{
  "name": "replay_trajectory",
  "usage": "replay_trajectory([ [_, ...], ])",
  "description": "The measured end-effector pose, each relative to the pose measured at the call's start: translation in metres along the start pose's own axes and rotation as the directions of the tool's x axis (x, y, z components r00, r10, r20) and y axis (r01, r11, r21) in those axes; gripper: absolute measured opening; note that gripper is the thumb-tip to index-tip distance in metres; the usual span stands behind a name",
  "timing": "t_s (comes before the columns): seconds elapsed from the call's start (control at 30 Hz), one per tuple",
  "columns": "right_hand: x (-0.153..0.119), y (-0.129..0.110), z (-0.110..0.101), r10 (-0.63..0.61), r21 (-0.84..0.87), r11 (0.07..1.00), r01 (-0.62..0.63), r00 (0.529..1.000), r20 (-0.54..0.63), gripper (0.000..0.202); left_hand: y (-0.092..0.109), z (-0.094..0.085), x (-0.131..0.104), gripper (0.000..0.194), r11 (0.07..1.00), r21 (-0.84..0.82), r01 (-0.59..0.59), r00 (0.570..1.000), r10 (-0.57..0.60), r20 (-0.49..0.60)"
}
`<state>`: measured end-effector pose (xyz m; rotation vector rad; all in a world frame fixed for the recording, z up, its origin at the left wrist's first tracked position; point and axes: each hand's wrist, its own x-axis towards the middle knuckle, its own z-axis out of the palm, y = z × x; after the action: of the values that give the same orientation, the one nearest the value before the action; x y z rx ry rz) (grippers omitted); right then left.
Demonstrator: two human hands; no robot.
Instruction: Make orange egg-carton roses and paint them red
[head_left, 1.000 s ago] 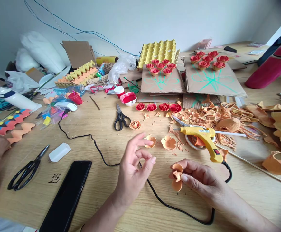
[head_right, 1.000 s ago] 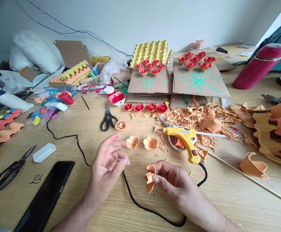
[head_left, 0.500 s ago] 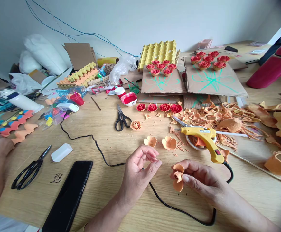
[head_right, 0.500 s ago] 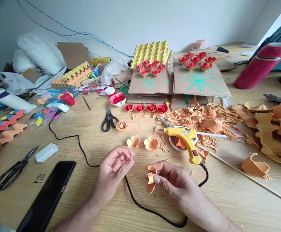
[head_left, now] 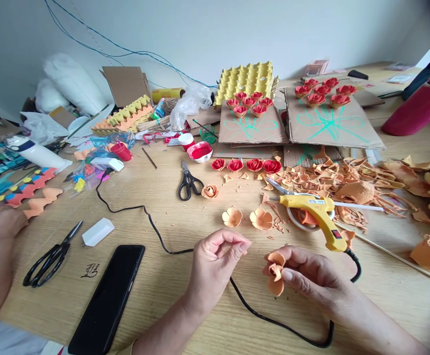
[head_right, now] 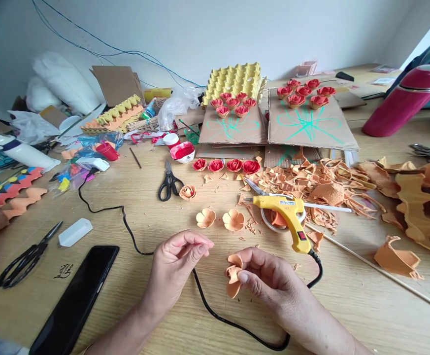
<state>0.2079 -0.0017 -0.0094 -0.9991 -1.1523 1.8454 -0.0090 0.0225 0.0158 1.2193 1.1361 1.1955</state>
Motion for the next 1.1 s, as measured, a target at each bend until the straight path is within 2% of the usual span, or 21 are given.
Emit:
replay_trajectory([
  [0.23,-0.001,0.0,0.0,0.021,-0.057,0.998,-0.022,1.0,-0.022,0.043,0.003,0.001,0.0,0.04,0.991,0.131,-0.008,0.999,0.001,0.047],
  [0.4,-0.001,-0.003,0.0,0.034,-0.055,0.998,-0.035,0.999,-0.005,0.041,0.002,0.001,-0.001,0.053,0.969,0.247,-0.031,0.996,0.008,0.093],
  [0.57,-0.002,-0.008,0.0,0.031,-0.066,0.997,-0.03,1.0,0.002,0.043,-0.003,-0.001,-0.001,0.063,0.973,0.228,-0.019,0.979,-0.029,0.203],
  [0.67,-0.002,-0.01,0.0,0.03,-0.066,0.997,-0.029,1.0,0.004,0.042,-0.004,-0.001,0.0,0.057,0.972,0.234,-0.033,0.983,-0.01,0.182],
  [0.8,-0.002,-0.011,0.001,0.015,-0.026,1.0,-0.015,1.0,0.008,0.04,-0.005,0.001,0.0,0.028,0.973,0.23,-0.036,0.989,0.002,0.145],
  [0.9,-0.002,-0.011,0.003,0.003,-0.01,1.0,-0.003,1.0,0.01,0.038,-0.007,0.002,0.0,0.015,0.972,0.224,-0.066,0.994,0.046,0.096],
  [1.0,-0.001,-0.01,0.002,-0.008,-0.008,1.0,0.009,0.999,0.031,0.036,-0.008,0.003,0.0,0.018,0.969,0.229,-0.092,0.995,0.081,0.059],
  [1.1,-0.001,-0.009,-0.001,-0.011,-0.011,1.0,0.012,0.999,0.035,0.035,-0.006,0.003,-0.002,0.028,0.967,0.237,-0.094,0.994,0.077,0.079],
])
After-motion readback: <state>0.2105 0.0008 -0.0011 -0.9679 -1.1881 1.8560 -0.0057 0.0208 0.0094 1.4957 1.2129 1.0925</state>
